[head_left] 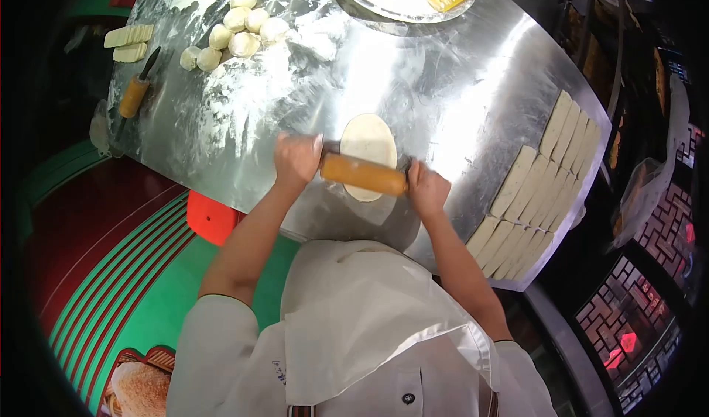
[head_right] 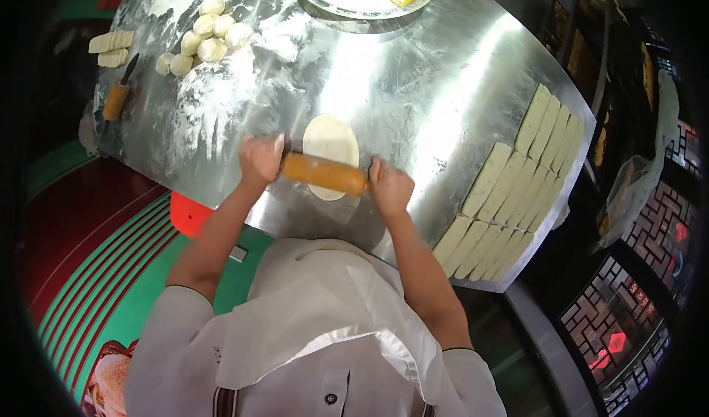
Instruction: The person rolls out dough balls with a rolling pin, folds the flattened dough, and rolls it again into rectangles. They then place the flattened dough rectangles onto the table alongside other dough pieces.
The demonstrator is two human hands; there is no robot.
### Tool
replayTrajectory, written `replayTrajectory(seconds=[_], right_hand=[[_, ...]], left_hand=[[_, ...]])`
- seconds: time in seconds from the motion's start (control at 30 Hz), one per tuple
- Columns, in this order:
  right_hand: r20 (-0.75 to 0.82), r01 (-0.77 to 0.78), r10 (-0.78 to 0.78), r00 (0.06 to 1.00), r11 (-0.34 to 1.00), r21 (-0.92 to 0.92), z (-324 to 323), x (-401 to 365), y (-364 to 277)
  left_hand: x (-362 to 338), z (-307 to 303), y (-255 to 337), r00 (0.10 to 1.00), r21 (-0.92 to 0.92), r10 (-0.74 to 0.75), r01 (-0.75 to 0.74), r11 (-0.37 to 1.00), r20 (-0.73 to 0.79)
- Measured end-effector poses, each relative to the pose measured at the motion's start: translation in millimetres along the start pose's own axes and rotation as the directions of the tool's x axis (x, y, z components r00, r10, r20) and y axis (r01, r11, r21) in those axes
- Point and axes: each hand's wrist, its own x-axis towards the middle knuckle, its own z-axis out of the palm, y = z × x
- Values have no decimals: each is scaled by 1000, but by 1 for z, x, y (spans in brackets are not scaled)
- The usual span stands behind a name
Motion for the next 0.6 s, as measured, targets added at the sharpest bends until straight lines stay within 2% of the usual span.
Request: replayTrajectory(seconds=[0.07,0.17,0.27,0.33,0.37,0.4,0.43,0.47,0.5,0.53,0.57,0.6], right_hand=[[-62,-32,33,998,999,5,-8,71,4],[-148,-63,35,988,979,-191,-7,185,16],[-169,-75,52,984,989,-130,-3,195,18],[-94,-39,29,995,993,-109,-7,157,13],[3,-16,17,1000,998,-66,-13,124,10],[13,45,-45,999,998,-50,-4,83,19],[44,49,-47,998,997,-59,-5,45,20],[20,128,-128,992,991,-33,-6,11,25],[85,180,-177,981,983,-23,-14,-13,22],[123,261,-256,959,965,-28,-4,-35,35],[129,282,-275,953,959,-38,-8,-45,33],[116,279,-271,955,959,-54,0,-51,36]], left_hand=[[53,-6,14,991,70,-132,132,989,4],[154,-26,22,976,84,-216,218,972,-35],[153,-36,27,982,41,-180,182,982,-50],[105,-25,29,975,67,-216,219,974,-47],[71,-15,29,979,63,-202,204,977,-39],[31,-2,28,982,58,-188,189,980,-32],[-8,12,28,993,31,-86,88,996,-80],[-37,4,35,1000,91,4,-1,996,-30],[-59,10,39,999,91,-20,22,996,-25],[-67,7,42,997,130,-29,20,991,73],[-67,22,33,994,-25,-81,83,996,70],[-43,0,46,982,-388,-184,149,909,-53]])
